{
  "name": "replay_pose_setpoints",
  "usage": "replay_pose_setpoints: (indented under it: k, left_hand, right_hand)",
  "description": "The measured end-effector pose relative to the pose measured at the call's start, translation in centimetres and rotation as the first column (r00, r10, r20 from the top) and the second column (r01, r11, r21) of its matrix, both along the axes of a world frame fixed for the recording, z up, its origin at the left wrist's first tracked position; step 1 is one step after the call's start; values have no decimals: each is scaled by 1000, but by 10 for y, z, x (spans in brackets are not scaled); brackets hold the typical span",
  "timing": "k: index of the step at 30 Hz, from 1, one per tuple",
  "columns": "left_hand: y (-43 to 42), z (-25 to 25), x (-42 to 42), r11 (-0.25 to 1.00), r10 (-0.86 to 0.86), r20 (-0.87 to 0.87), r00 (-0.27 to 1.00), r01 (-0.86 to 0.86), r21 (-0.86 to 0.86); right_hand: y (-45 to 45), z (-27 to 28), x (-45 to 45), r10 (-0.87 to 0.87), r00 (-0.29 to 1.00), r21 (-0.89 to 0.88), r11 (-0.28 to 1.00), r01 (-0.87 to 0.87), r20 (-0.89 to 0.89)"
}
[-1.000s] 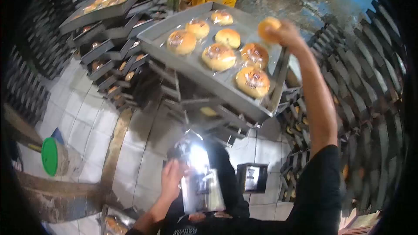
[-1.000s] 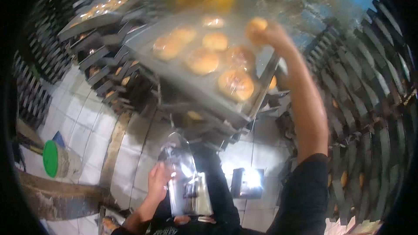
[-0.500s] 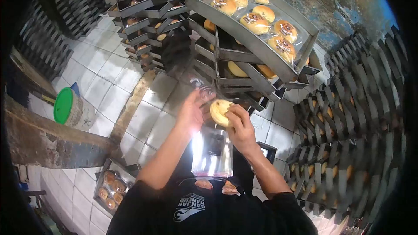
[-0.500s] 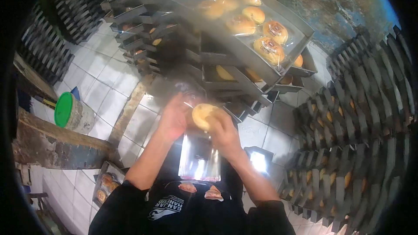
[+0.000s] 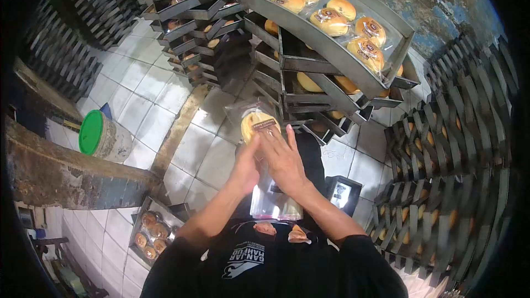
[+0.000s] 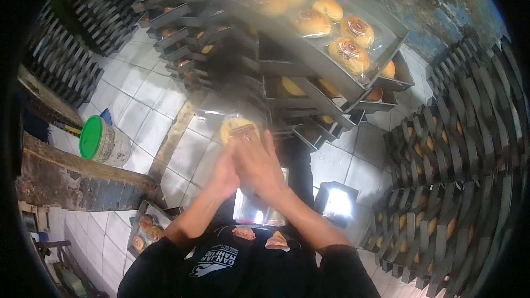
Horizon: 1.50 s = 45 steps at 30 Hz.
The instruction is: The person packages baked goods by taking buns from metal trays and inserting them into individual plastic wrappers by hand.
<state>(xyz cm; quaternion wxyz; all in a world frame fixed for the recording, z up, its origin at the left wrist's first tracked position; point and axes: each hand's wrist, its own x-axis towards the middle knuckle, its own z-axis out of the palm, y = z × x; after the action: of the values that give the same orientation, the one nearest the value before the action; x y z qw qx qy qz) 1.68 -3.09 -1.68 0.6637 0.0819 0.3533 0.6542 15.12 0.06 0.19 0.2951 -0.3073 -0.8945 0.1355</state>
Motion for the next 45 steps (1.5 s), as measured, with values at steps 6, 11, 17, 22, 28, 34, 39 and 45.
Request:
replay_pose_setpoints:
  k: [6,11,17,22,28,34,39,45]
  left_hand:
    - [42,-20,21,962,217,83,973,-228,153]
    - [46,-8,-5,994,65,260,963,-86,70]
    - [50,-48,-28,930,89,-237,967,4,367]
    - [16,-13,-41,999,24,220,975,-28,14]
    - [-6,-44,-33,999,-14,-237,971,5,-37]
    - [15,-31,-26,949,270,-761,590,-27,315]
    - [21,8,-31,978,207,-760,616,-125,165]
    - [3,-25,-55,944,316,-907,279,-188,271]
  right_hand:
    - [32,6,-9,-22,997,-1,1000,22,72]
    - [15,26,10,152,982,-226,959,-174,-113]
    - [-19,31,21,542,630,-675,148,-723,-556]
    - [-11,24,26,-55,950,-458,884,-97,-307]
    - [2,-1,14,-151,928,-369,929,15,-341]
    - [38,-25,8,-362,857,-631,773,58,-365]
    - [38,11,1,-235,895,-339,935,102,-379]
    - [51,5,19,-468,838,-920,380,-97,-282]
